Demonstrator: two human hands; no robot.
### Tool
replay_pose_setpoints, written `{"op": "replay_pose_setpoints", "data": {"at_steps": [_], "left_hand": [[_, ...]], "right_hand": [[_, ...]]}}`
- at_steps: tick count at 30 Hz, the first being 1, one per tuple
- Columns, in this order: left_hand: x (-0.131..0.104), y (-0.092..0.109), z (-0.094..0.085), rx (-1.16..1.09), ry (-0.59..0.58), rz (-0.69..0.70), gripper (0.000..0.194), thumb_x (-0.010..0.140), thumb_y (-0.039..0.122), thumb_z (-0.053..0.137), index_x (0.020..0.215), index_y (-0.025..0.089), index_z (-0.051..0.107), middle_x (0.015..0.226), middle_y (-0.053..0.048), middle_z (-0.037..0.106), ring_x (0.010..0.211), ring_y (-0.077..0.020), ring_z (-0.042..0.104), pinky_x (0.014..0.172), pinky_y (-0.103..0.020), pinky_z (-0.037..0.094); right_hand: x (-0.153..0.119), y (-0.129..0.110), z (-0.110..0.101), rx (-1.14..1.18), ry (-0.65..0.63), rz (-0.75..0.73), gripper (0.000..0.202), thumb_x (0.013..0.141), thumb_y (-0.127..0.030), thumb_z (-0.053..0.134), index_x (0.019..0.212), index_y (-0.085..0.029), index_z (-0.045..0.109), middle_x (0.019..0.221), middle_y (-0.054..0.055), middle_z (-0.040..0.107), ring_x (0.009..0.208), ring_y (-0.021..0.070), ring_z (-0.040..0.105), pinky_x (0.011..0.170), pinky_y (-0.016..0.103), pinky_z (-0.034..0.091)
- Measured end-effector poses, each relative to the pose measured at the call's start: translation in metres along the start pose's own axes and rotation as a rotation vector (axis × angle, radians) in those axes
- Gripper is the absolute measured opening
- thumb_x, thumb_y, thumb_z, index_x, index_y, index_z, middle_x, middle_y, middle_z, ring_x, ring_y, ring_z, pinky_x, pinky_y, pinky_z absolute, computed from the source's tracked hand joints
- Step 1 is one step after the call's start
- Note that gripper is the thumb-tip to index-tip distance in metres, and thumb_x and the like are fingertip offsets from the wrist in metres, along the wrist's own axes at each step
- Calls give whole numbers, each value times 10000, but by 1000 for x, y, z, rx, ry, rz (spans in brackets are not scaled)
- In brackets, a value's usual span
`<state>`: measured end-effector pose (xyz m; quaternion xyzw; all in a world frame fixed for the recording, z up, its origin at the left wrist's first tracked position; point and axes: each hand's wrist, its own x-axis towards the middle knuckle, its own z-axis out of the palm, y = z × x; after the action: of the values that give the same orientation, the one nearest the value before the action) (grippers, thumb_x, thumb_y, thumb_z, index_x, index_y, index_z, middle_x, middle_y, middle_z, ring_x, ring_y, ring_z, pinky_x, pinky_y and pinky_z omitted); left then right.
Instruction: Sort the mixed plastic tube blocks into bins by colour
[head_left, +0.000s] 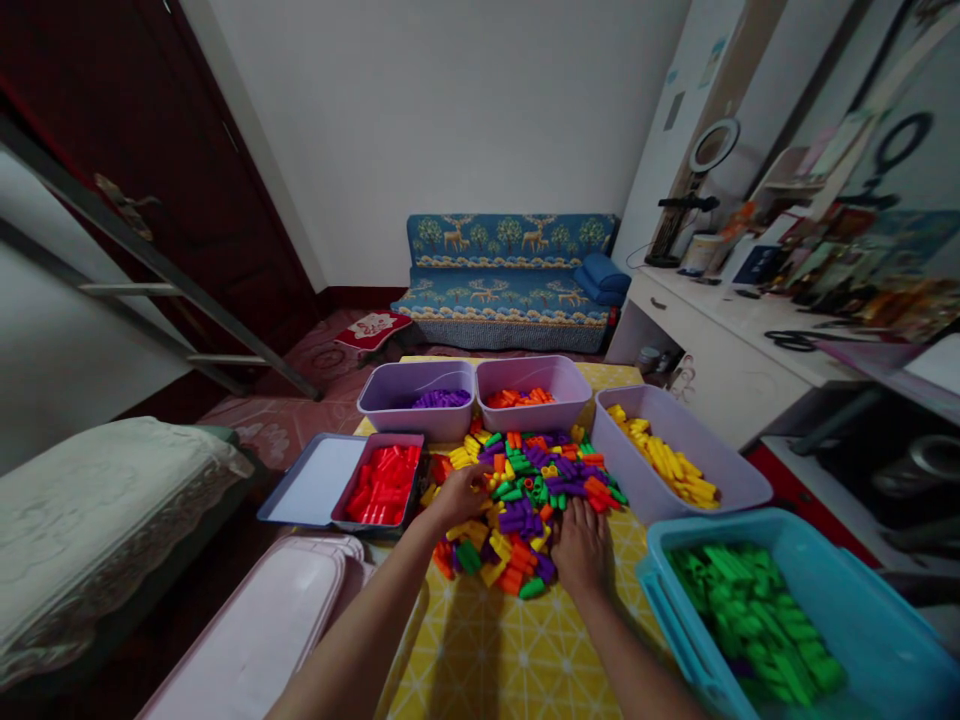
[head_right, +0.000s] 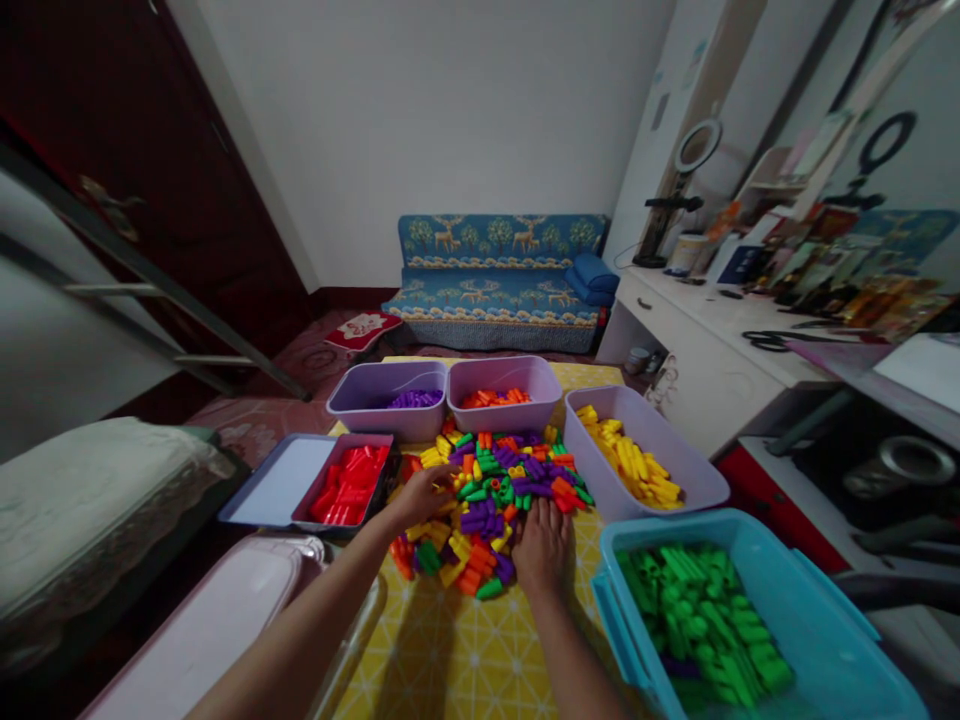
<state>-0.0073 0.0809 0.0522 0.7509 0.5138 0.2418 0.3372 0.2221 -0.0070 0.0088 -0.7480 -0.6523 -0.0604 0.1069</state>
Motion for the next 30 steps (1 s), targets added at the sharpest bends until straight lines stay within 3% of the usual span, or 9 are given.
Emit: {"op": "replay_pose_setpoints", "data": {"at_steps": [5, 8, 13, 18, 22, 26, 30], "left_hand": [[-14, 9, 2, 40, 74, 94, 581, 709, 69, 596, 1267, 229, 616, 1315, -72, 603, 1222, -205, 553, 1064, -339, 424], [-19, 23, 3, 168, 14, 108, 579, 741, 104, 610, 1294, 278, 604, 1395, -68, 536, 1269, -227, 518, 1078, -352, 411], [-18, 41, 13, 368, -30, -6, 511, 813, 172, 600, 1306, 306, 586, 1286, -72, 585, 1223, -242, 528, 1049, -365, 420], [-14, 36, 24, 273, 11, -57, 389, 791, 100, 590, 1136, 259, 676, 1204, -51, 612, 1193, -202, 532, 1042, -322, 423], [-15, 29, 29, 174, 119, -27, 312, 765, 77, 601, 1008, 224, 730, 1255, -65, 586, 1210, -214, 534, 1058, -334, 426], [-20, 33, 29, 220, 220, 18, 277, 754, 105, 646, 954, 263, 756, 1328, -41, 558, 1333, -271, 419, 1122, -423, 365], [-23, 42, 26, 188, 293, 34, 275, 855, 141, 557, 1028, 273, 725, 1220, -46, 637, 1192, -226, 533, 1043, -382, 435]], "right_hand": [[0, 0, -3, 13, -10, -4, 428, 903, -221, 435, 1264, -51, 591, 1349, 187, 580, 1280, 281, 467, 1135, 433, 226], [0, 0, -3, 14, -2, -10, 429, 910, -223, 424, 1267, -50, 586, 1350, 183, 579, 1288, 281, 459, 1140, 430, 215], [0, 1, 2, 13, 15, 1, 429, 911, -210, 407, 1275, -63, 578, 1353, 177, 574, 1290, 272, 452, 1136, 421, 209], [0, 2, 3, 5, 14, -17, 421, 913, -232, 404, 1253, -72, 593, 1332, 181, 587, 1274, 281, 454, 1132, 434, 205], [0, 2, 0, 16, 1, -14, 426, 896, -228, 427, 1259, -78, 591, 1348, 176, 577, 1282, 277, 446, 1134, 428, 207], [1, 1, -2, 23, 12, -8, 429, 905, -225, 417, 1270, -77, 587, 1345, 176, 579, 1282, 275, 446, 1132, 426, 215], [1, 1, 2, 28, 13, -4, 425, 910, -221, 415, 1269, -73, 588, 1355, 178, 573, 1295, 270, 443, 1136, 419, 210]]}}
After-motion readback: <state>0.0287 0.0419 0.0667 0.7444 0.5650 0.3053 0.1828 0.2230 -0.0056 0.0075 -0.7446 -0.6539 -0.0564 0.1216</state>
